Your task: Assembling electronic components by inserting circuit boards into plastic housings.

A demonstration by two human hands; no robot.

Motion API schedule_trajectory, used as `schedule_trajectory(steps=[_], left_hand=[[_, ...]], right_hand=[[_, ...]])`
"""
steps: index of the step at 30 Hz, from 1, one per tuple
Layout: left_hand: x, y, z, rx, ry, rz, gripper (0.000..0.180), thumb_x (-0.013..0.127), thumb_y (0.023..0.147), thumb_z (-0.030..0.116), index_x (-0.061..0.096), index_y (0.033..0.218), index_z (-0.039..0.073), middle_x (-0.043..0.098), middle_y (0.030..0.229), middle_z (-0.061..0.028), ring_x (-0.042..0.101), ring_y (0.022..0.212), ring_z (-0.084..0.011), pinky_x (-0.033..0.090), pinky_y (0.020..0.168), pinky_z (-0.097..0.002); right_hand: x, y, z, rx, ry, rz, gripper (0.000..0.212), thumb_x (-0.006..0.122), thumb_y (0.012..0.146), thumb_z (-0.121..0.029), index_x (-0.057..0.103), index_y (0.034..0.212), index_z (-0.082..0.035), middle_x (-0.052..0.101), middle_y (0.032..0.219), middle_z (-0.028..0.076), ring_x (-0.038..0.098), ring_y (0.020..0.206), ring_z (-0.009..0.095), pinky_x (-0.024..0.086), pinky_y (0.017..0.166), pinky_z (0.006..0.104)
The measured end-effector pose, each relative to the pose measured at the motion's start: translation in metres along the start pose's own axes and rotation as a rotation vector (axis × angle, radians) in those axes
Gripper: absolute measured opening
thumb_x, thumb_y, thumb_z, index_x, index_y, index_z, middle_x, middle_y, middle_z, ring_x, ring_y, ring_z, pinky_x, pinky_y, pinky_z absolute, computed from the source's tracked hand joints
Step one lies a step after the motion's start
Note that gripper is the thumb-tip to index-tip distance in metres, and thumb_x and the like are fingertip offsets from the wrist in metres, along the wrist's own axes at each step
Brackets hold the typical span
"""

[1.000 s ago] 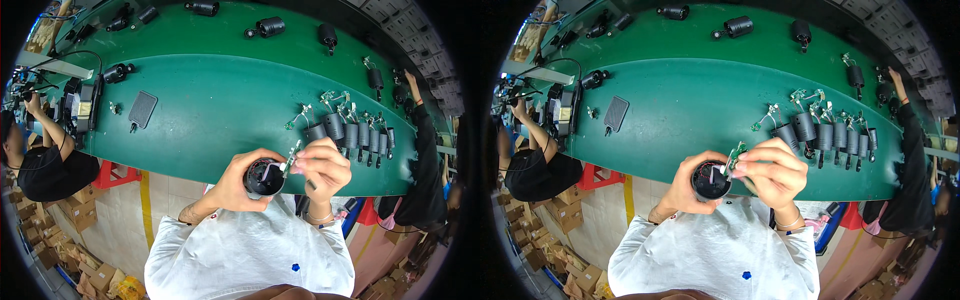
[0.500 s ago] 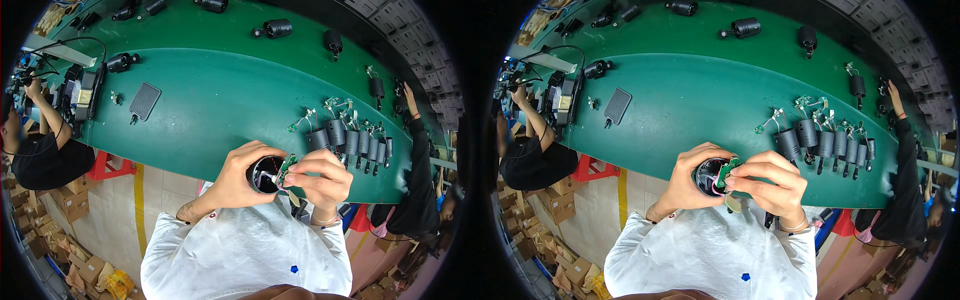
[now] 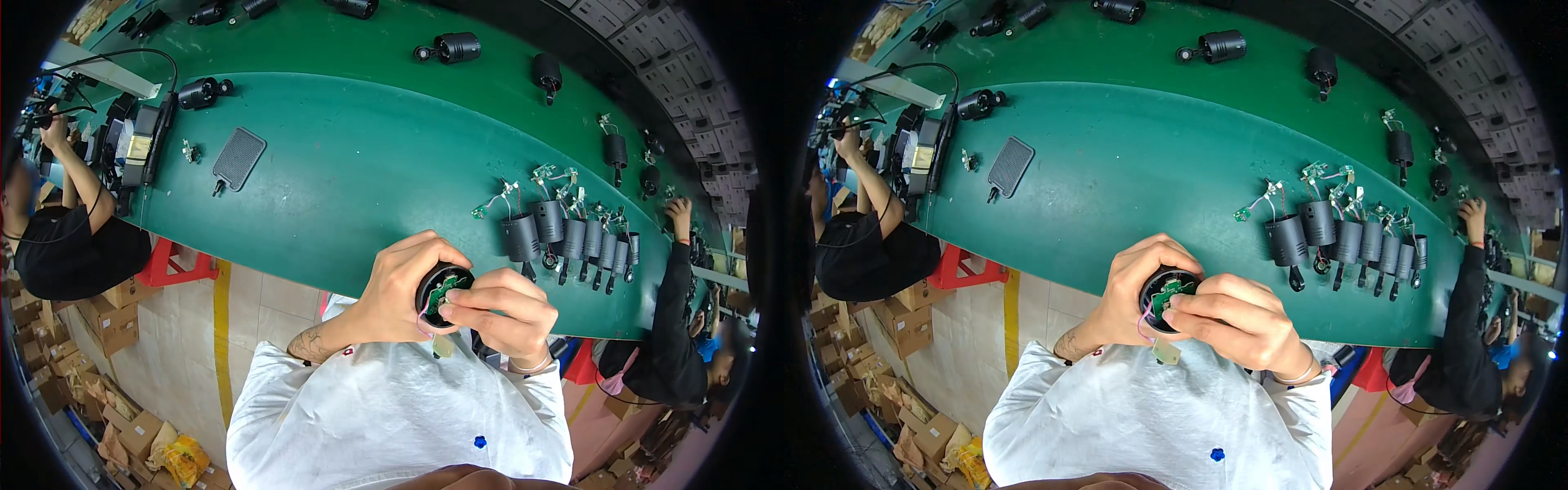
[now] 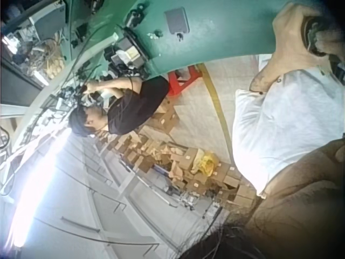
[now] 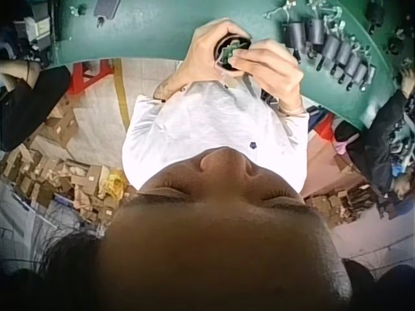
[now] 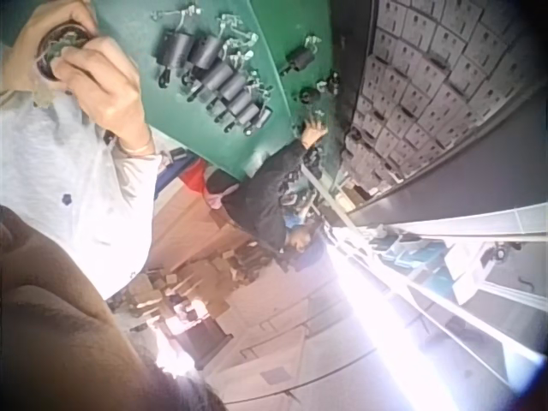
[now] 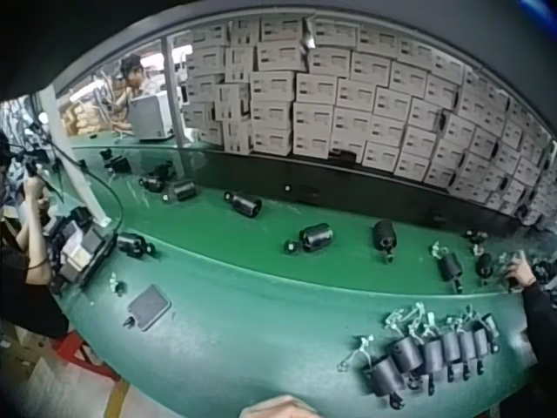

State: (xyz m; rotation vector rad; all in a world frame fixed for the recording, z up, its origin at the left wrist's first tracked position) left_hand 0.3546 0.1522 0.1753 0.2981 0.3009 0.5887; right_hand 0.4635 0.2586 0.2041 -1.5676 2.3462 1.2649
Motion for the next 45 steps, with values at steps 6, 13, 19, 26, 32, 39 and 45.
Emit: schedule_trajectory(steps=[6, 13, 19, 26, 32, 39, 45], left_hand=[[-0.005, 0.004, 0.002, 0.073, 0.080, 0.005, 0.041, 0.077, 0.050, 0.005, 0.060, 0.088, 0.007, 0.062, 0.076, -0.0026, 0.054, 0.063, -0.0182, 0.045, 0.059, -0.0291], [-0.006, 0.003, -0.001, 0.121, 0.124, 0.031, 0.038, 0.076, 0.052, 0.007, 0.060, 0.086, 0.007, 0.062, 0.076, -0.0025, 0.054, 0.063, -0.0178, 0.045, 0.059, -0.0290], [-0.010, 0.003, -0.002, 0.110, 0.093, -0.010, 0.035, 0.077, 0.056, 0.010, 0.061, 0.087, 0.005, 0.067, 0.080, -0.0049, 0.056, 0.068, -0.0170, 0.046, 0.060, -0.0288], [-0.013, 0.003, -0.002, 0.151, 0.101, -0.010, 0.033, 0.076, 0.057, 0.011, 0.062, 0.086, 0.005, 0.067, 0.080, -0.0047, 0.056, 0.068, -0.0166, 0.046, 0.060, -0.0287], [-0.012, 0.003, -0.001, 0.171, 0.157, 0.012, 0.035, 0.076, 0.054, 0.006, 0.061, 0.086, 0.004, 0.066, 0.079, -0.0047, 0.056, 0.067, -0.0173, 0.046, 0.059, -0.0289], [-0.013, 0.003, 0.001, 0.151, 0.198, 0.032, 0.038, 0.075, 0.051, 0.001, 0.061, 0.085, 0.004, 0.065, 0.078, -0.0046, 0.056, 0.065, -0.0180, 0.046, 0.058, -0.0294], [-0.016, 0.002, 0.002, 0.151, 0.202, 0.025, 0.038, 0.075, 0.051, 0.001, 0.062, 0.086, 0.003, 0.066, 0.080, -0.0056, 0.057, 0.067, -0.0181, 0.046, 0.060, -0.0290]], right_hand=[[0.005, 0.004, -0.003, 0.088, 0.044, -0.030, 0.013, 0.068, 0.065, 0.003, 0.076, 0.074, -0.003, 0.070, 0.084, 0.006, 0.053, 0.066, 0.016, 0.048, 0.061, 0.0245], [0.008, 0.006, -0.005, 0.142, 0.051, -0.040, 0.017, 0.067, 0.065, 0.005, 0.076, 0.076, -0.004, 0.071, 0.087, 0.005, 0.050, 0.067, 0.015, 0.046, 0.061, 0.0234], [0.011, -0.002, -0.011, 0.029, -0.009, 0.068, 0.018, 0.067, 0.065, 0.006, 0.076, 0.077, -0.005, 0.071, 0.088, 0.005, 0.049, 0.067, 0.014, 0.045, 0.062, 0.0228], [0.007, 0.004, -0.008, 0.117, 0.117, 0.019, 0.020, 0.066, 0.066, 0.006, 0.077, 0.078, -0.005, 0.071, 0.088, 0.004, 0.048, 0.067, 0.014, 0.045, 0.063, 0.0228], [0.011, 0.004, -0.006, 0.106, 0.073, -0.003, 0.019, 0.066, 0.066, 0.007, 0.076, 0.078, -0.005, 0.071, 0.088, 0.005, 0.049, 0.067, 0.014, 0.045, 0.062, 0.0233], [0.014, 0.011, -0.006, 0.193, 0.120, -0.011, 0.019, 0.068, 0.065, 0.007, 0.075, 0.078, -0.004, 0.070, 0.089, 0.005, 0.049, 0.067, 0.015, 0.044, 0.061, 0.0242], [0.015, 0.010, -0.007, 0.158, 0.097, -0.020, 0.018, 0.069, 0.064, 0.006, 0.075, 0.078, -0.003, 0.070, 0.089, 0.005, 0.048, 0.066, 0.015, 0.044, 0.061, 0.0238]])
Point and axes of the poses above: each hand's wrist, its own y-axis towards the middle knuckle, its own x-axis out of the palm, z = x × y, the point moved 2 cm from there along y, towards the middle knuckle
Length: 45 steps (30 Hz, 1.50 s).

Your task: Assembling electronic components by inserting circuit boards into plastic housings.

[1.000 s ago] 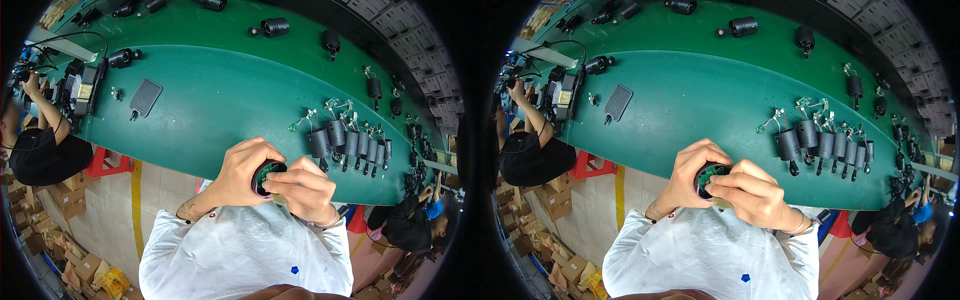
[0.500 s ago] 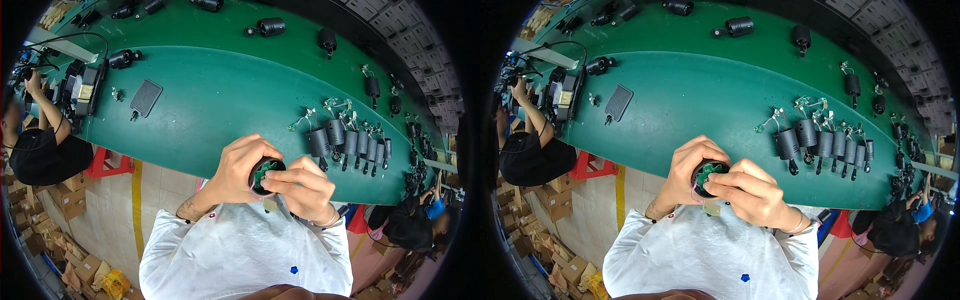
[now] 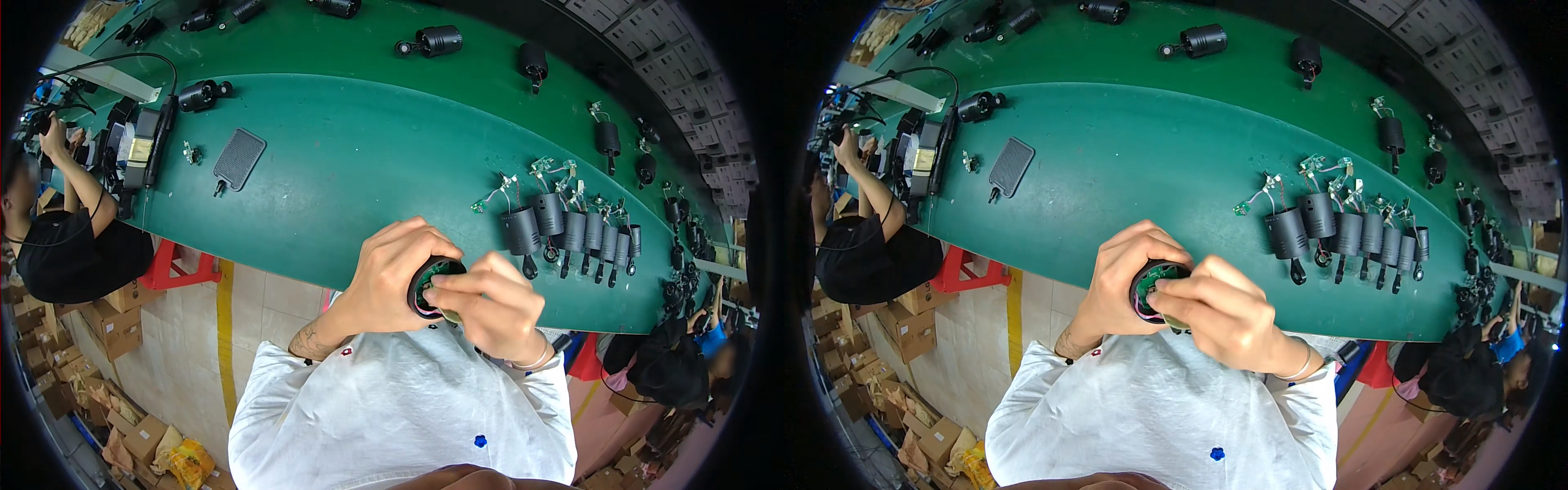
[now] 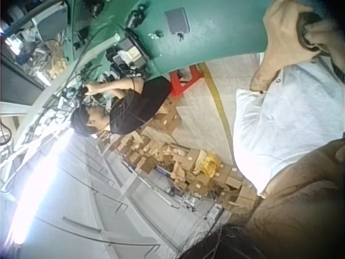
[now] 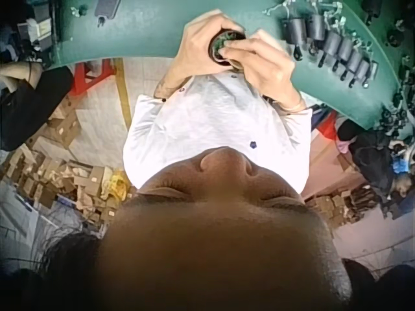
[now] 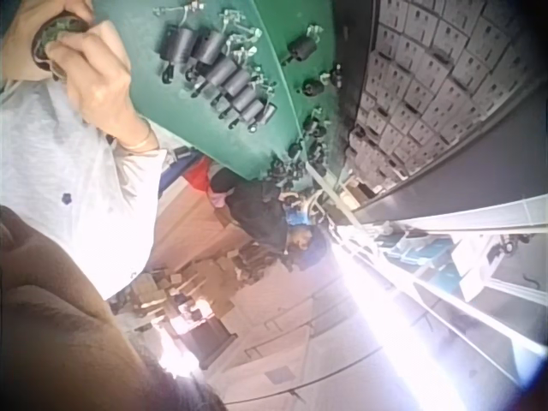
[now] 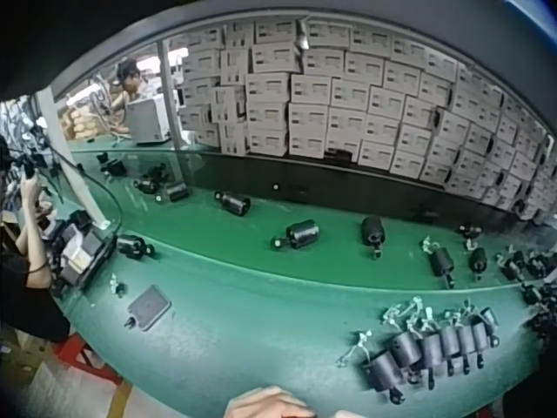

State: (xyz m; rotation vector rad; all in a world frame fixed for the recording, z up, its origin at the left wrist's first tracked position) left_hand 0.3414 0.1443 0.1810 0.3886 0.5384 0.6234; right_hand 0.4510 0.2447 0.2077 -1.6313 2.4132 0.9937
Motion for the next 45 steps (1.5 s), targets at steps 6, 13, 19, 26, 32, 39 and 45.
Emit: schedule_trajectory(steps=[6, 13, 19, 26, 32, 39, 45], left_hand=[[0.000, 0.000, -0.003, 0.008, -0.056, -0.022, 0.040, 0.075, 0.050, 0.002, 0.062, 0.089, 0.003, 0.068, 0.084, -0.0072, 0.059, 0.071, -0.0189, 0.049, 0.063, -0.0287], [0.001, -0.001, -0.003, -0.088, -0.193, -0.015, 0.045, 0.076, 0.051, 0.003, 0.063, 0.094, 0.002, 0.067, 0.085, -0.0069, 0.060, 0.075, -0.0209, 0.049, 0.069, -0.0309], [-0.007, 0.006, -0.004, -0.004, -0.133, -0.007, 0.048, 0.078, 0.051, 0.004, 0.063, 0.096, 0.002, 0.067, 0.086, -0.0067, 0.059, 0.074, -0.0209, 0.048, 0.068, -0.0307], [-0.005, 0.007, -0.007, -0.026, -0.138, 0.000, 0.047, 0.080, 0.050, 0.005, 0.063, 0.094, 0.003, 0.066, 0.085, -0.0062, 0.058, 0.071, -0.0200, 0.047, 0.065, -0.0295], [-0.004, 0.011, -0.008, 0.011, -0.067, 0.036, 0.045, 0.080, 0.050, 0.005, 0.063, 0.093, 0.003, 0.066, 0.083, -0.0062, 0.056, 0.067, -0.0196, 0.046, 0.063, -0.0292], [-0.008, 0.008, -0.011, -0.004, 0.002, 0.069, 0.044, 0.079, 0.051, 0.004, 0.063, 0.092, 0.004, 0.065, 0.082, -0.0063, 0.055, 0.065, -0.0199, 0.046, 0.062, -0.0291], [-0.009, 0.008, -0.007, -0.017, 0.001, 0.039, 0.043, 0.078, 0.051, 0.003, 0.063, 0.091, 0.004, 0.065, 0.081, -0.0061, 0.055, 0.065, -0.0198, 0.046, 0.062, -0.0293]], right_hand=[[0.000, -0.007, -0.009, -0.204, -0.234, 0.044, 0.021, 0.067, 0.065, 0.008, 0.072, 0.085, 0.004, 0.068, 0.091, 0.011, 0.048, 0.064, 0.016, 0.045, 0.056, 0.0242], [-0.009, -0.004, -0.006, -0.180, -0.195, 0.027, 0.017, 0.070, 0.067, 0.002, 0.075, 0.082, -0.003, 0.070, 0.089, 0.009, 0.047, 0.064, 0.014, 0.043, 0.057, 0.0224], [-0.029, -0.004, -0.004, -0.162, -0.104, 0.287, 0.016, 0.069, 0.071, 0.005, 0.075, 0.084, -0.002, 0.071, 0.089, 0.008, 0.051, 0.064, 0.014, 0.043, 0.060, 0.0227], [-0.026, -0.001, 0.006, -0.013, 0.450, 0.163, 0.008, 0.073, 0.073, 0.001, 0.076, 0.078, -0.005, 0.072, 0.083, 0.006, 0.052, 0.065, 0.013, 0.043, 0.062, 0.0227], [-0.021, -0.002, 0.016, 0.128, 0.576, 0.132, 0.006, 0.078, 0.069, -0.004, 0.074, 0.074, -0.004, 0.071, 0.078, 0.006, 0.051, 0.064, 0.013, 0.042, 0.061, 0.0234], [-0.030, -0.003, 0.021, 0.086, 0.252, 0.424, 0.019, 0.086, 0.064, -0.012, 0.069, 0.068, -0.004, 0.067, 0.070, 0.006, 0.049, 0.062, 0.013, 0.040, 0.060, 0.0246], [-0.037, -0.002, 0.023, 0.024, 0.044, 0.493, 0.029, 0.086, 0.065, -0.018, 0.061, 0.060, -0.005, 0.059, 0.062, 0.003, 0.045, 0.061, 0.013, 0.038, 0.059, 0.0258]])
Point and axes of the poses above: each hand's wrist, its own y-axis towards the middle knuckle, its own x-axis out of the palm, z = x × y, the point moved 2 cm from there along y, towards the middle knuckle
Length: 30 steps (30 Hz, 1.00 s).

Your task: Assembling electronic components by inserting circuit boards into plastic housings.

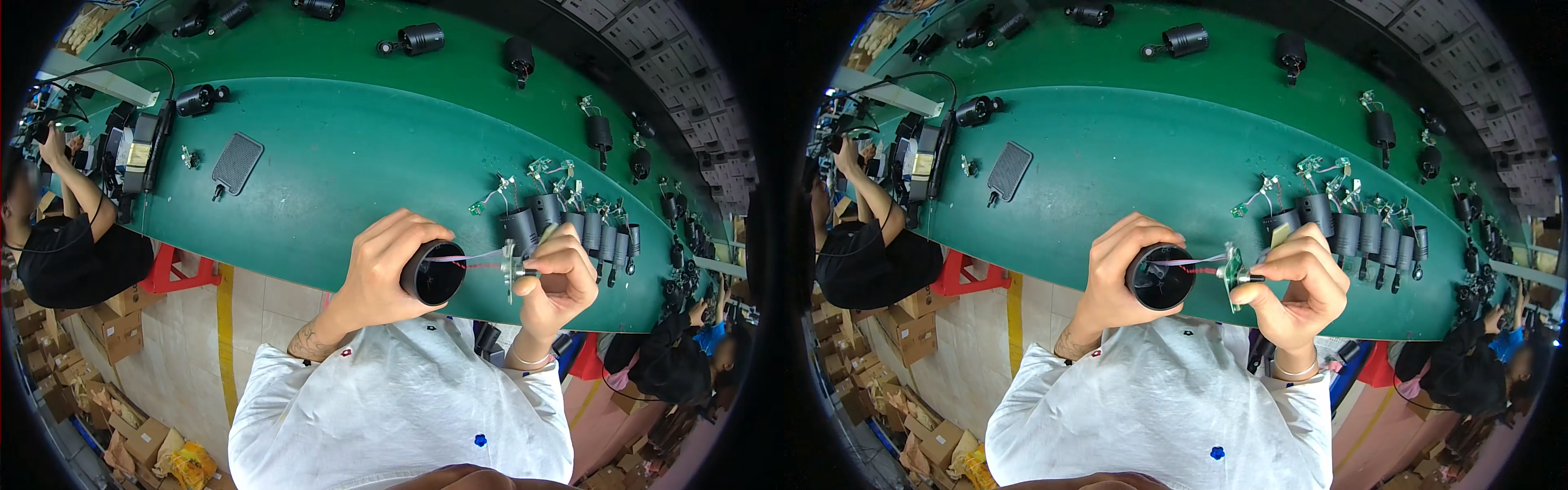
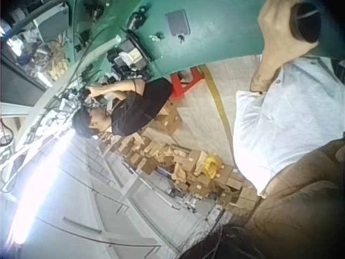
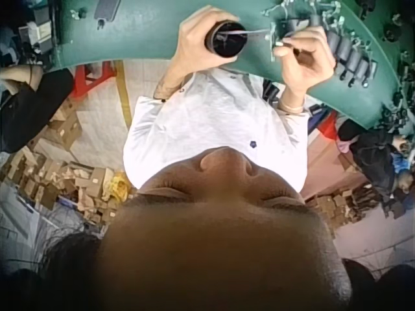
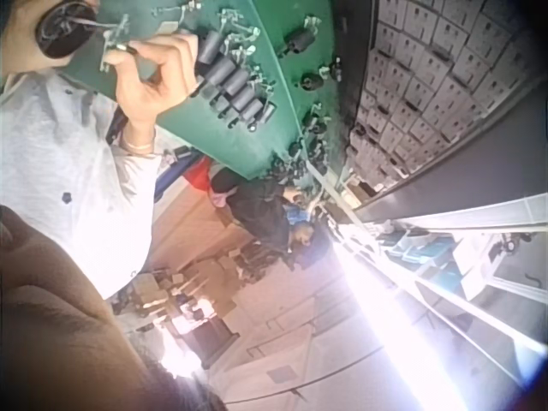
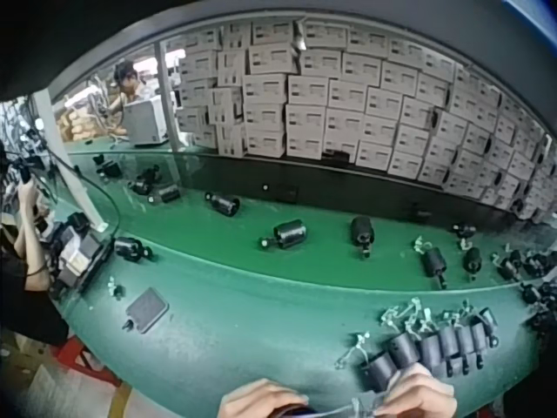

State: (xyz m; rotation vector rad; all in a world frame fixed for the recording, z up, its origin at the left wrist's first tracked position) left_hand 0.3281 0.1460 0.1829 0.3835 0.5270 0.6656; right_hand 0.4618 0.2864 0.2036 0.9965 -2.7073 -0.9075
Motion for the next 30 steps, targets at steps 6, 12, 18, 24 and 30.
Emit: schedule_trajectory(steps=[6, 12, 18, 24, 30], left_hand=[[-0.001, -0.001, -0.001, 0.006, 0.046, -0.063, 0.044, 0.078, 0.050, 0.003, 0.063, 0.092, 0.004, 0.065, 0.082, -0.0061, 0.055, 0.066, -0.0195, 0.046, 0.063, -0.0295], [-0.003, -0.004, -0.002, -0.106, -0.280, -0.214, 0.046, 0.077, 0.051, 0.004, 0.063, 0.095, 0.003, 0.065, 0.082, -0.0054, 0.057, 0.068, -0.0180, 0.046, 0.065, -0.0285], [0.009, -0.016, -0.001, -0.389, -0.773, -0.240, 0.050, 0.079, 0.054, 0.008, 0.060, 0.099, 0.002, 0.065, 0.085, -0.0089, 0.059, 0.072, -0.0187, 0.048, 0.069, -0.0285], [0.020, -0.022, -0.010, -0.571, -1.287, -0.146, 0.051, 0.078, 0.057, 0.005, 0.058, 0.104, 0.001, 0.065, 0.084, -0.0080, 0.059, 0.076, -0.0170, 0.047, 0.074, -0.0273], [0.018, -0.018, -0.010, -0.546, -1.180, -0.144, 0.049, 0.078, 0.057, 0.005, 0.059, 0.102, 0.001, 0.065, 0.084, -0.0067, 0.059, 0.075, -0.0169, 0.047, 0.072, -0.0267]], right_hand=[[-0.004, 0.004, 0.003, 0.024, -0.274, -0.072, 0.027, 0.072, 0.078, -0.014, 0.052, 0.062, -0.005, 0.049, 0.061, 0.002, 0.037, 0.062, 0.014, 0.033, 0.065, 0.0274], [-0.004, 0.007, 0.034, 0.602, 0.090, -0.506, 0.031, 0.062, 0.086, -0.011, 0.046, 0.060, -0.006, 0.047, 0.062, 0.004, 0.037, 0.062, 0.013, 0.034, 0.062, 0.0261], [0.046, -0.028, 0.054, 0.781, 0.980, -0.168, 0.015, 0.063, 0.087, -0.014, 0.055, 0.080, -0.004, 0.057, 0.080, 0.007, 0.048, 0.066, 0.013, 0.036, 0.057, 0.0219], [0.055, -0.043, 0.051, 0.742, 1.415, 0.052, 0.022, 0.071, 0.083, -0.012, 0.061, 0.099, -0.002, 0.061, 0.097, 0.015, 0.058, 0.078, 0.017, 0.045, 0.065, 0.0241], [0.043, -0.055, 0.058, 0.848, 1.243, 0.026, 0.026, 0.075, 0.077, -0.007, 0.063, 0.100, -0.003, 0.063, 0.097, 0.015, 0.061, 0.088, 0.022, 0.050, 0.073, 0.0307]])
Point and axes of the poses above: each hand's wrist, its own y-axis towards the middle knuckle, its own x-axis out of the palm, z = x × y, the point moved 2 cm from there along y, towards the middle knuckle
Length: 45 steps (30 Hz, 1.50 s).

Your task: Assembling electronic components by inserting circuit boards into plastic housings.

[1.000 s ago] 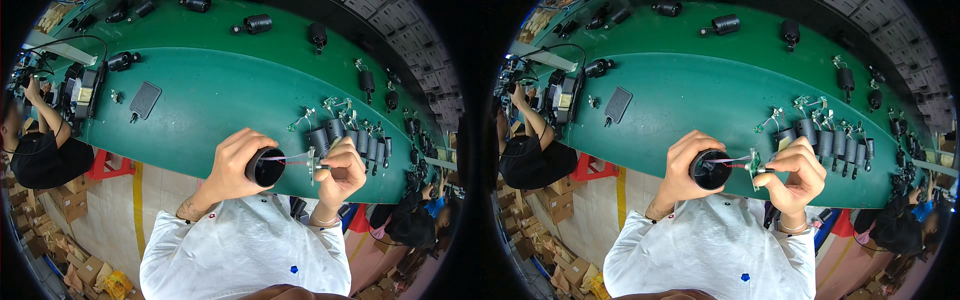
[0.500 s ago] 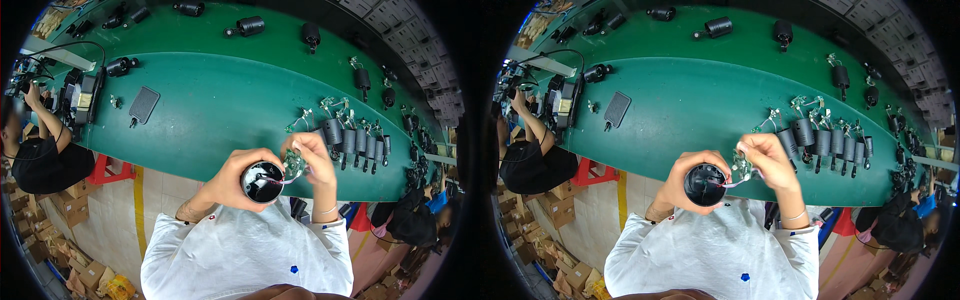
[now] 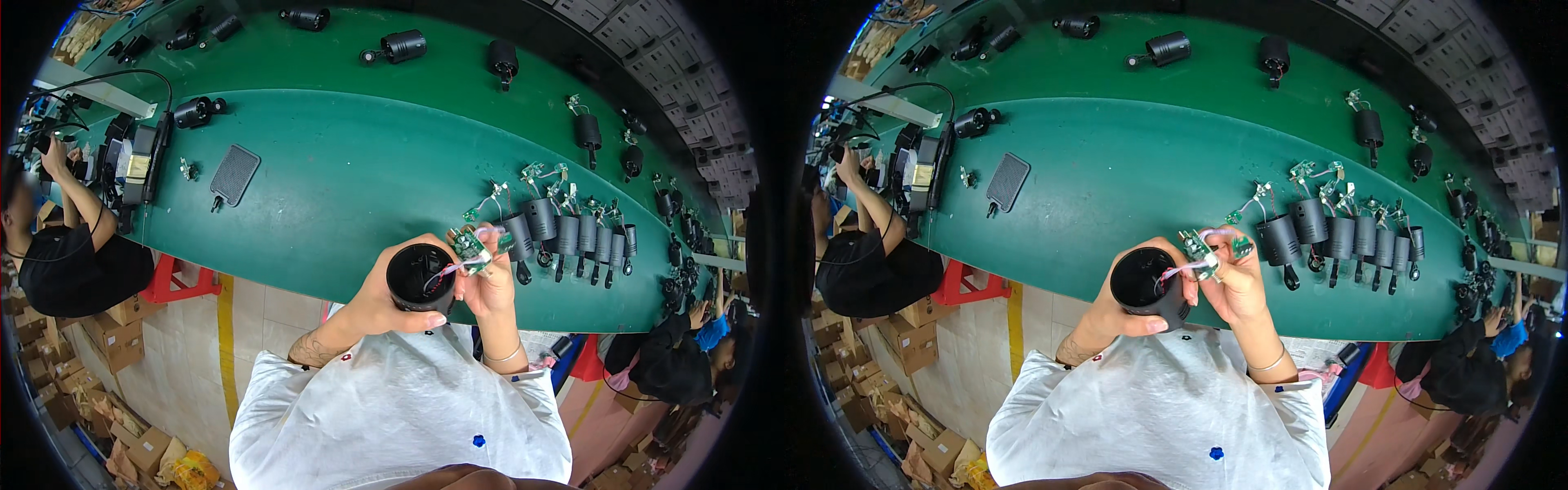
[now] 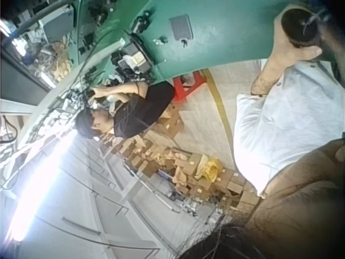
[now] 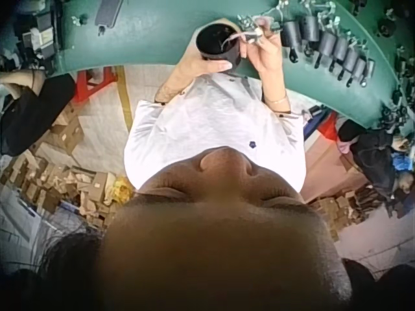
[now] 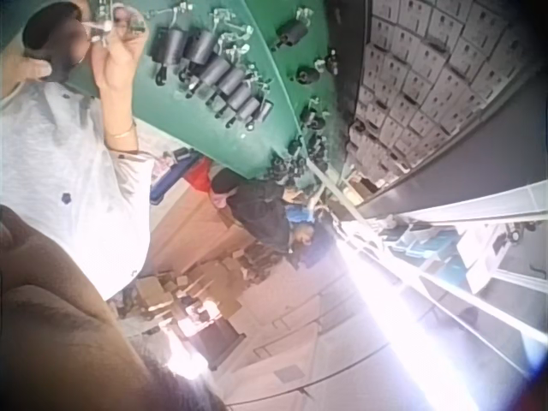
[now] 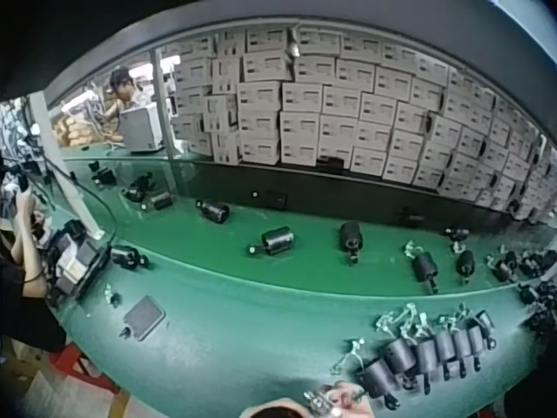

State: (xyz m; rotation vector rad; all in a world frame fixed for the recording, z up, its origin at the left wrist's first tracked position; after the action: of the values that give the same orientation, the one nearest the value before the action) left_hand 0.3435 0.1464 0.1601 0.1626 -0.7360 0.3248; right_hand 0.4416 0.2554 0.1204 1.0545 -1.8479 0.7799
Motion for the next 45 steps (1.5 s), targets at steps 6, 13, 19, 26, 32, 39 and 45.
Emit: schedule_trajectory(steps=[6, 13, 19, 26, 32, 39, 45], left_hand=[[0.005, -0.002, 0.012, 0.129, 0.693, 0.134, 0.050, 0.079, 0.054, 0.008, 0.060, 0.099, 0.002, 0.066, 0.089, -0.0087, 0.061, 0.075, -0.0173, 0.049, 0.070, -0.0271], [0.006, 0.000, 0.021, 0.265, 0.915, 0.211, 0.048, 0.079, 0.052, 0.005, 0.060, 0.096, 0.002, 0.066, 0.086, -0.0074, 0.059, 0.072, -0.0192, 0.047, 0.068, -0.0278], [0.007, 0.002, 0.025, 0.363, 1.045, 0.194, 0.051, 0.078, 0.047, 0.004, 0.061, 0.095, 0.003, 0.065, 0.084, -0.0070, 0.057, 0.070, -0.0202, 0.046, 0.065, -0.0298], [0.006, 0.004, 0.025, 0.423, 1.074, 0.150, 0.050, 0.077, 0.046, 0.005, 0.061, 0.093, 0.003, 0.064, 0.083, -0.0066, 0.054, 0.067, -0.0196, 0.045, 0.063, -0.0305], [0.008, 0.007, 0.025, 0.548, 1.093, 0.149, 0.043, 0.076, 0.049, 0.006, 0.062, 0.090, 0.004, 0.064, 0.081, -0.0057, 0.053, 0.065, -0.0194, 0.044, 0.062, -0.0304], [0.006, 0.008, 0.026, 0.623, 1.167, 0.147, 0.038, 0.075, 0.051, 0.005, 0.061, 0.087, 0.005, 0.064, 0.080, -0.0047, 0.053, 0.064, -0.0197, 0.043, 0.061, -0.0304], [0.003, 0.009, 0.026, 0.549, 1.167, 0.103, 0.038, 0.076, 0.052, 0.005, 0.061, 0.087, 0.005, 0.063, 0.079, -0.0042, 0.052, 0.064, -0.0193, 0.043, 0.061, -0.0302]], right_hand=[[0.012, 0.006, -0.020, -0.445, -0.366, 0.007, 0.017, 0.075, 0.071, 0.002, 0.069, 0.087, -0.001, 0.067, 0.091, 0.013, 0.062, 0.081, 0.022, 0.052, 0.071, 0.0309], [0.062, -0.002, -0.046, -0.766, -1.149, -0.284, 0.013, 0.069, 0.067, 0.006, 0.074, 0.077, -0.001, 0.071, 0.087, 0.011, 0.063, 0.078, 0.021, 0.054, 0.072, 0.0293], [0.074, -0.006, -0.048, -0.783, -1.371, -0.394, 0.018, 0.066, 0.067, 0.007, 0.075, 0.081, 0.000, 0.072, 0.090, 0.010, 0.063, 0.078, 0.021, 0.055, 0.071, 0.0286], [0.083, -0.008, -0.045, -0.735, -1.440, -0.459, 0.019, 0.066, 0.065, 0.008, 0.074, 0.081, 0.002, 0.071, 0.090, 0.010, 0.062, 0.077, 0.022, 0.055, 0.067, 0.0279], [0.087, -0.009, -0.034, -0.707, -1.478, -0.458, 0.016, 0.066, 0.064, 0.008, 0.073, 0.076, 0.000, 0.070, 0.088, 0.008, 0.059, 0.073, 0.020, 0.052, 0.064, 0.0267], [0.097, -0.010, -0.033, -0.675, -1.611, -0.411, 0.017, 0.066, 0.063, 0.008, 0.074, 0.072, -0.003, 0.071, 0.085, 0.005, 0.053, 0.071, 0.016, 0.048, 0.064, 0.0245], [0.094, -0.002, -0.038, -0.493, -1.501, -0.423, 0.018, 0.066, 0.063, 0.008, 0.075, 0.073, -0.004, 0.072, 0.085, 0.004, 0.050, 0.071, 0.015, 0.047, 0.065, 0.0239]])
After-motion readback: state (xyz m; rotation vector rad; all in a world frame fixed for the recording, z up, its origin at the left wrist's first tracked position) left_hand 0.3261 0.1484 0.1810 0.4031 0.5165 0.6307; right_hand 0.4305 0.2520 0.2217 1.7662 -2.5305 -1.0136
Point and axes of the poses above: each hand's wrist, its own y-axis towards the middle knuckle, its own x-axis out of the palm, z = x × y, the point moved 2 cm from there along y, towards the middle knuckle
